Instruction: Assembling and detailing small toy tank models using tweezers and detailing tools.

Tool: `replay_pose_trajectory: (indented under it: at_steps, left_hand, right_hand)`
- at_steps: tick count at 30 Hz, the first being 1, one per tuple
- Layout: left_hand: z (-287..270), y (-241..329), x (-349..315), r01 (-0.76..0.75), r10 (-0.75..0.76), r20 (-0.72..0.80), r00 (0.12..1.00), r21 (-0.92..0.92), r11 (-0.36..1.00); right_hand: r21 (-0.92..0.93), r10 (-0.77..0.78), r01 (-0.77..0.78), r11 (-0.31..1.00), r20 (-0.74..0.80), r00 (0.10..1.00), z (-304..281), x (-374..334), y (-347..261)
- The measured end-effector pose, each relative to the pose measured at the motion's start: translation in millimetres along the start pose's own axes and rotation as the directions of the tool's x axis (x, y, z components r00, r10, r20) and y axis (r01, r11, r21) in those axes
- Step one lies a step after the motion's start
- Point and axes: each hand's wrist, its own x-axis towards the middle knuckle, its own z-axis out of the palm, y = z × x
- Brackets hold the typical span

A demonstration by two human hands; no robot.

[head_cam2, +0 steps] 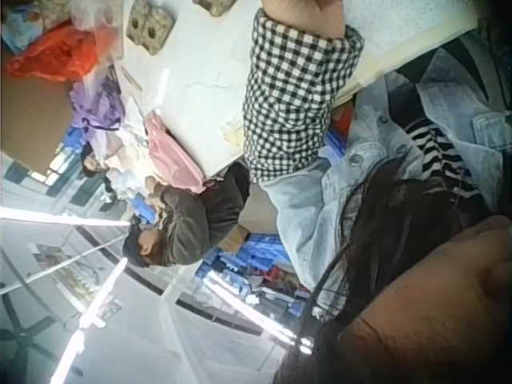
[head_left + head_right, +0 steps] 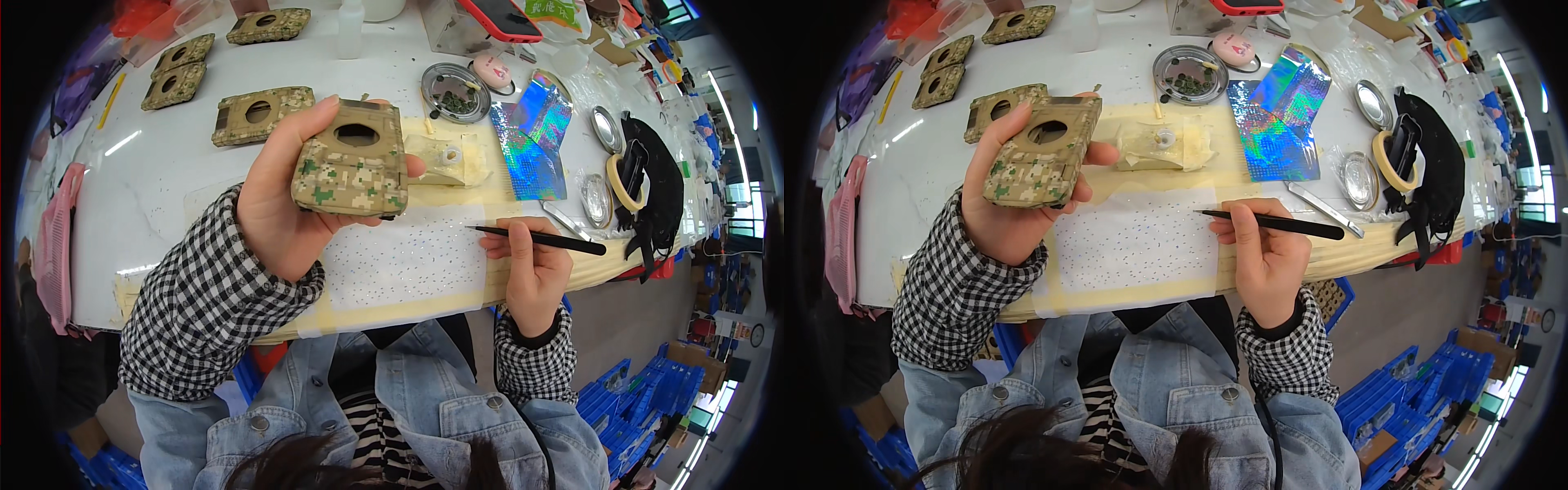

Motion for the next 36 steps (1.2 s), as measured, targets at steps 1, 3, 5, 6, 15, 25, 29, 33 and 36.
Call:
replay_pose_trajectory:
  at_steps: [1,3,5,6,15,25,29,33,36]
  left_hand:
    - [0.0,0.1,0.0,0.001,-0.001,0.000,1.000,-0.003,1.000]
    - [-0.5,0.1,0.2,0.003,-0.003,0.004,1.000,-0.002,1.000]
    - [-0.8,0.2,0.3,0.006,-0.006,0.006,1.000,-0.003,1.000]
    - [-0.9,0.3,0.2,0.007,-0.007,0.006,1.000,-0.004,1.000]
    - [-2.6,-0.1,0.4,0.000,0.000,0.017,1.000,-0.009,1.000]
    - [-2.0,1.2,0.2,0.023,-0.023,0.007,1.000,0.006,1.000]
    - [-5.4,-0.2,0.4,0.024,-0.025,0.045,0.999,0.028,0.999]
    - [-6.3,0.9,0.1,0.049,-0.051,0.064,0.997,0.031,0.998]
    - [-6.2,-0.1,0.8,0.078,-0.080,0.057,0.995,0.033,0.996]
  right_hand:
    - [-0.003,-0.002,0.002,1.000,0.002,1.000,0.0,0.0,0.1]
    - [-0.010,-0.007,0.007,1.000,0.006,1.000,-0.4,0.1,0.3]
    - [-0.010,-0.010,0.010,1.000,0.007,1.000,-0.5,0.1,0.3]
    - [-0.010,-0.011,0.011,1.000,0.009,1.000,-0.5,0.2,0.4]
    - [-0.014,-0.024,0.024,1.000,0.008,1.000,-0.2,0.8,1.4]
    - [0.024,-0.079,0.079,0.997,0.031,0.996,-9.0,3.5,-7.6]
    - [0.063,-0.189,0.184,0.981,0.079,0.979,-11.3,10.3,-30.0]
    - [0.143,-0.356,0.334,0.931,0.171,0.919,-6.4,23.0,-57.1]
    - [0.198,-0.452,0.411,0.890,0.262,0.852,1.1,32.0,-75.9]
